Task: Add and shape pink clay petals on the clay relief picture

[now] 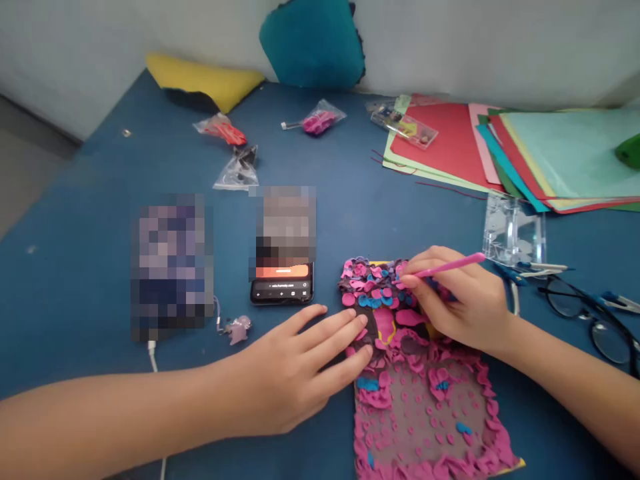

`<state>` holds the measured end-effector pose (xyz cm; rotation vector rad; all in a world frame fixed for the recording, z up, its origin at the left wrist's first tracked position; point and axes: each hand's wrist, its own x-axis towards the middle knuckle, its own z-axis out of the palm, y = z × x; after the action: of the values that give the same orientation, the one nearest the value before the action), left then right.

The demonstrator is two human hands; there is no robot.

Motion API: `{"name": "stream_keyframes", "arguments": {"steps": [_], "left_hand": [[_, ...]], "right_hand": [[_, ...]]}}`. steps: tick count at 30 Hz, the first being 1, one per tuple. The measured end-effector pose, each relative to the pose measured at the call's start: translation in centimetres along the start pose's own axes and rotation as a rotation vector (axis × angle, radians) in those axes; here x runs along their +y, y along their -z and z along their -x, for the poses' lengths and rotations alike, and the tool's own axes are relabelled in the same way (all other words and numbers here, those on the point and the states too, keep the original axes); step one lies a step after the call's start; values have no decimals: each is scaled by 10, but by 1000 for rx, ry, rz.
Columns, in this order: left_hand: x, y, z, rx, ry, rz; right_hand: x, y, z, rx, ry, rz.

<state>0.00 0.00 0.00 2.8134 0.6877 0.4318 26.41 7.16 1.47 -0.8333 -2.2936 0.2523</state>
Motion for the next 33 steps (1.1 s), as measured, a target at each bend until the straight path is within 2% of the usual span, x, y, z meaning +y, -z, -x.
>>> {"name": "stream_keyframes", "arguments": {"steps": [4, 7, 10, 14, 24, 33], "left_hand": [[-2, 1, 2, -2, -26, -24], [-3, -1, 3, 43, -28, -32], [-3, -3, 4, 78, -13, -42], [-2, -1, 5, 34, 13, -41], [-5, -3, 6, 60, -1, -91], [-6, -3, 6, 47, -17, -102]], "right_hand": [[-1, 2, -1, 21, -9, 3], [1, 0, -2, 4, -23, -2], [6, -2, -1, -60, -22, 32], [11, -2, 0, -128, 43, 54], [10, -5, 2, -72, -6, 17], [9, -10, 0, -95, 52, 49]]}}
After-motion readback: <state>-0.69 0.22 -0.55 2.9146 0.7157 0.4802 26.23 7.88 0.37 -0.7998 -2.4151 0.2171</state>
